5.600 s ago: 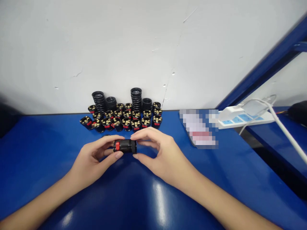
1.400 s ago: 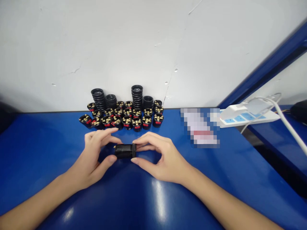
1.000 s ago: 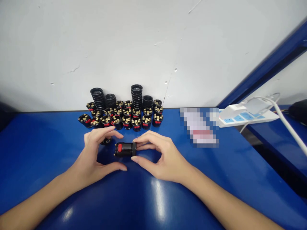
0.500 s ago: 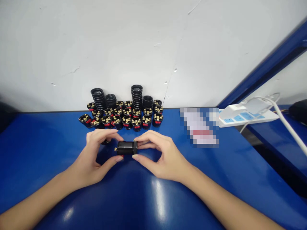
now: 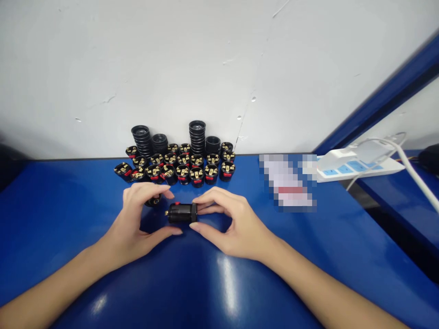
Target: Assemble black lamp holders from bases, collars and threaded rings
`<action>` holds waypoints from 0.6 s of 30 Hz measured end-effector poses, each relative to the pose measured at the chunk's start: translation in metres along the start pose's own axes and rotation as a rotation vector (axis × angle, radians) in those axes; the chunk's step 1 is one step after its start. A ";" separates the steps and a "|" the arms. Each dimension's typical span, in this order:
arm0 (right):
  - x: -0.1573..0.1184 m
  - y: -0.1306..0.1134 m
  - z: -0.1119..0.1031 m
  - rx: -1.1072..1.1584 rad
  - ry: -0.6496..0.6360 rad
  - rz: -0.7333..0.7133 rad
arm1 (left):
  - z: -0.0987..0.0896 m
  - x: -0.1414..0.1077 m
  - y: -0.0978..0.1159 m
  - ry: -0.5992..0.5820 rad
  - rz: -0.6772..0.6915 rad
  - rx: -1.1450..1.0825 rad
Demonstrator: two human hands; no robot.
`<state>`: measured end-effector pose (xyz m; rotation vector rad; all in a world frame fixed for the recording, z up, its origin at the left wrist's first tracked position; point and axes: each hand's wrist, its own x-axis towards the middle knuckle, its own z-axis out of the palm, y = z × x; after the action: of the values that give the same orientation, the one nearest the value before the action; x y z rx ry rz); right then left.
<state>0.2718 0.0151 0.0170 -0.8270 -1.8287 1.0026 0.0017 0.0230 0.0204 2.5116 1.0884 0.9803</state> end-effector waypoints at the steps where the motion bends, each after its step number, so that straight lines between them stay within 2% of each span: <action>1: 0.000 0.000 0.000 0.009 0.003 0.002 | 0.000 0.000 0.000 0.004 -0.003 0.001; 7: 0.000 0.000 0.000 0.008 -0.020 -0.022 | 0.001 0.000 0.000 -0.111 -0.095 -0.043; 11: 0.000 0.001 0.001 0.005 -0.002 -0.020 | 0.003 -0.001 -0.003 -0.034 -0.035 -0.063; 13: 0.000 0.001 0.001 0.014 -0.005 -0.018 | 0.002 -0.001 -0.004 -0.031 -0.011 -0.082; 18: 0.000 -0.002 0.001 0.003 -0.040 -0.023 | -0.002 0.001 0.002 -0.154 -0.080 -0.063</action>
<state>0.2709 0.0142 0.0183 -0.7879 -1.8659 1.0134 0.0014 0.0223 0.0232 2.4274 1.0843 0.7735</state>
